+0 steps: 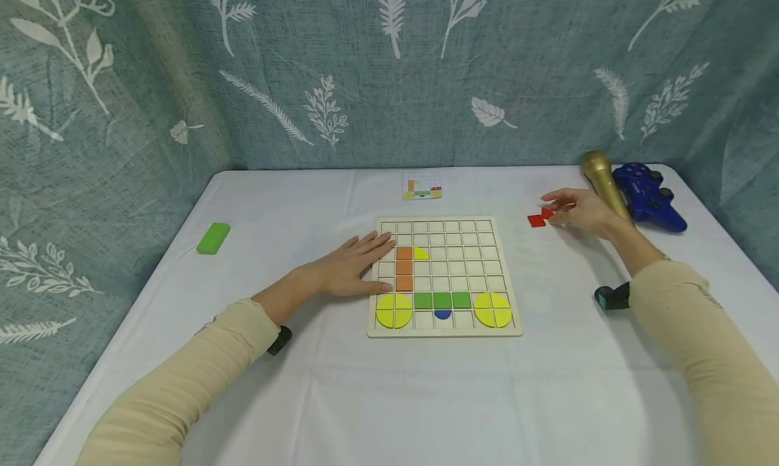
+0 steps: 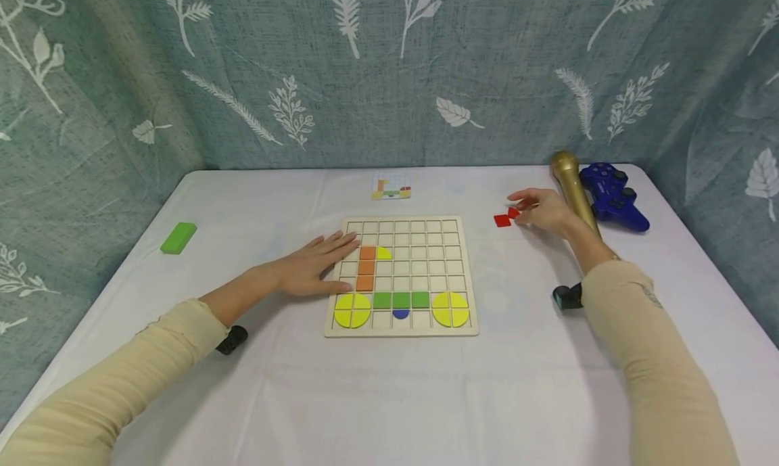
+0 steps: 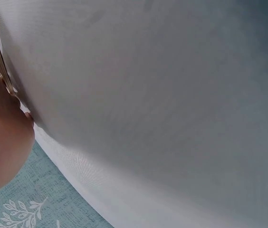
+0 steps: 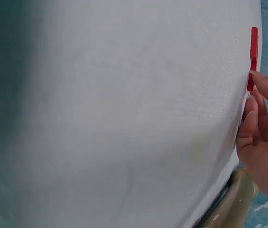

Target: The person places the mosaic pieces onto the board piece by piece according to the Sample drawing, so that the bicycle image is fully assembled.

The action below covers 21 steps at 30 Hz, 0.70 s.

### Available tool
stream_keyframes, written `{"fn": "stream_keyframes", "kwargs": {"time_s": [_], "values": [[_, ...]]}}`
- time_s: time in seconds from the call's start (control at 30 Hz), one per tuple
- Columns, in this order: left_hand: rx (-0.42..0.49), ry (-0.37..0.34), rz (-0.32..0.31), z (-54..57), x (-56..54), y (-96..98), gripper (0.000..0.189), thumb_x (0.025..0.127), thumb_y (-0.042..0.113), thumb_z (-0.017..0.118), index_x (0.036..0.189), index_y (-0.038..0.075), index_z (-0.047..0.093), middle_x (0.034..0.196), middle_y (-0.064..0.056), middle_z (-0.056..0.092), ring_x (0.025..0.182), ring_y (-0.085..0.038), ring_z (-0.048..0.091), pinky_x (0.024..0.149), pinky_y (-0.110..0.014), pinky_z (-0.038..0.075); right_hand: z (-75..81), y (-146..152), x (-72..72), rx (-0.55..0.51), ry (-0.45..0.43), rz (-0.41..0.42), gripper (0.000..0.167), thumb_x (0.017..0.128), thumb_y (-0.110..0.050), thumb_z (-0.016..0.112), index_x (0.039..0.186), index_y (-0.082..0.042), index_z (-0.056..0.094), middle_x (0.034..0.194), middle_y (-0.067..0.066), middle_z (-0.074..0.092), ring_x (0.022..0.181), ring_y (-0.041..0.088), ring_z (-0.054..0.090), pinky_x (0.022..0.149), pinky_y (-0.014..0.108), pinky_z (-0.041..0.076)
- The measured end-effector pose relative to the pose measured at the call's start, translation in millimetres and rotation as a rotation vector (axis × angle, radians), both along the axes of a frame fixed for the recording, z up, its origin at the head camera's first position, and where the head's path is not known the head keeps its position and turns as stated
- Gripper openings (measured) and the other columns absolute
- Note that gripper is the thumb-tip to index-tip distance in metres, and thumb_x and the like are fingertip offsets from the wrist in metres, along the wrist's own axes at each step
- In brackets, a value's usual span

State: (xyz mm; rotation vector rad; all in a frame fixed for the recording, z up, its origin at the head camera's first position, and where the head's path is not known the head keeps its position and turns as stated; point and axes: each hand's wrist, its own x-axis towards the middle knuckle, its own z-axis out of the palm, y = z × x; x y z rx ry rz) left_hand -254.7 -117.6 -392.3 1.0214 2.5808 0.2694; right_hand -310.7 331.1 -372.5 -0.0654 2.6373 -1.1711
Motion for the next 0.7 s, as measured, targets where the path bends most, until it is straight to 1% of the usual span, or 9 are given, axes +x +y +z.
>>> {"fn": "stream_keyframes", "kwargs": {"time_s": [0.17, 0.2, 0.27, 0.4, 0.43, 0.53, 0.63, 0.7], "values": [[0.009, 0.005, -0.006, -0.1, 0.0, -0.2, 0.088, 0.092, 0.064, 0.043, 0.155, 0.017, 0.006, 0.159, -0.001, -0.001, 0.144, -0.022, -0.006, 0.114, -0.043, -0.002, 2.6, -4.8, -0.5, 0.011, -0.014, 0.019, 0.048, 0.091, 0.000, 0.059, 0.137, 0.002, 0.045, 0.132, 0.026, 0.044, 0.115, 0.038, 0.042, 0.095, 0.043, 0.041], [0.013, 0.003, -0.009, -0.1, 0.0, -0.4, 0.087, 0.092, 0.064, 0.044, 0.155, 0.017, 0.006, 0.159, -0.002, -0.001, 0.144, -0.023, -0.005, 0.114, -0.044, -0.002, 2.3, -6.3, -0.7, 0.018, -0.008, 0.010, 0.048, 0.090, 0.000, 0.059, 0.136, 0.001, 0.047, 0.130, 0.024, 0.047, 0.114, 0.037, 0.043, 0.094, 0.042, 0.042], [0.011, -0.002, -0.007, -0.1, 0.2, -0.6, 0.087, 0.092, 0.063, 0.044, 0.155, 0.017, 0.006, 0.159, -0.001, -0.002, 0.144, -0.022, -0.006, 0.114, -0.043, -0.002, 1.8, -8.3, -1.7, 0.024, -0.014, 0.004, 0.048, 0.090, 0.001, 0.059, 0.136, 0.001, 0.047, 0.129, 0.024, 0.047, 0.114, 0.037, 0.043, 0.096, 0.044, 0.041], [0.003, -0.007, 0.000, -0.5, 0.3, -0.5, 0.087, 0.092, 0.063, 0.045, 0.155, 0.018, 0.006, 0.159, 0.001, -0.002, 0.143, -0.020, -0.006, 0.114, -0.042, -0.003, 1.6, -9.0, -3.4, 0.039, -0.009, 0.005, 0.048, 0.090, 0.000, 0.061, 0.136, 0.002, 0.048, 0.125, 0.024, 0.048, 0.109, 0.036, 0.043, 0.090, 0.041, 0.042], [0.003, -0.007, 0.002, -0.2, 0.6, -0.4, 0.087, 0.092, 0.063, 0.045, 0.155, 0.018, 0.006, 0.159, 0.001, -0.003, 0.143, -0.020, -0.007, 0.114, -0.042, -0.003, 2.0, -8.9, -3.6, 0.031, -0.016, 0.012, 0.048, 0.090, 0.000, 0.061, 0.136, 0.003, 0.046, 0.125, 0.026, 0.046, 0.110, 0.037, 0.042, 0.090, 0.044, 0.041], [0.003, -0.006, 0.003, 0.3, 1.0, -0.1, 0.087, 0.092, 0.063, 0.045, 0.155, 0.019, 0.006, 0.159, 0.001, -0.003, 0.143, -0.020, -0.006, 0.114, -0.042, -0.003, 2.0, -7.7, -3.5, 0.026, -0.010, 0.009, 0.049, 0.090, 0.000, 0.062, 0.136, 0.002, 0.047, 0.120, 0.025, 0.046, 0.104, 0.035, 0.044, 0.083, 0.038, 0.042], [-0.004, -0.003, 0.007, 0.4, 0.8, 0.1, 0.087, 0.091, 0.064, 0.045, 0.155, 0.020, 0.005, 0.159, 0.001, -0.002, 0.143, -0.020, -0.006, 0.114, -0.042, -0.003, 2.0, -6.6, -3.3, 0.025, -0.018, 0.005, 0.049, 0.090, 0.000, 0.062, 0.136, 0.002, 0.047, 0.119, 0.023, 0.045, 0.099, 0.031, 0.045, 0.077, 0.032, 0.043], [-0.008, 0.000, 0.009, 0.1, 0.4, 0.3, 0.087, 0.091, 0.064, 0.045, 0.155, 0.020, 0.005, 0.159, 0.001, -0.002, 0.143, -0.019, -0.006, 0.114, -0.042, -0.002, 2.0, -5.6, -3.1, 0.025, -0.015, 0.004, 0.048, 0.090, -0.003, 0.062, 0.136, 0.002, 0.047, 0.118, 0.023, 0.047, 0.095, 0.028, 0.048, 0.073, 0.028, 0.045]]}}
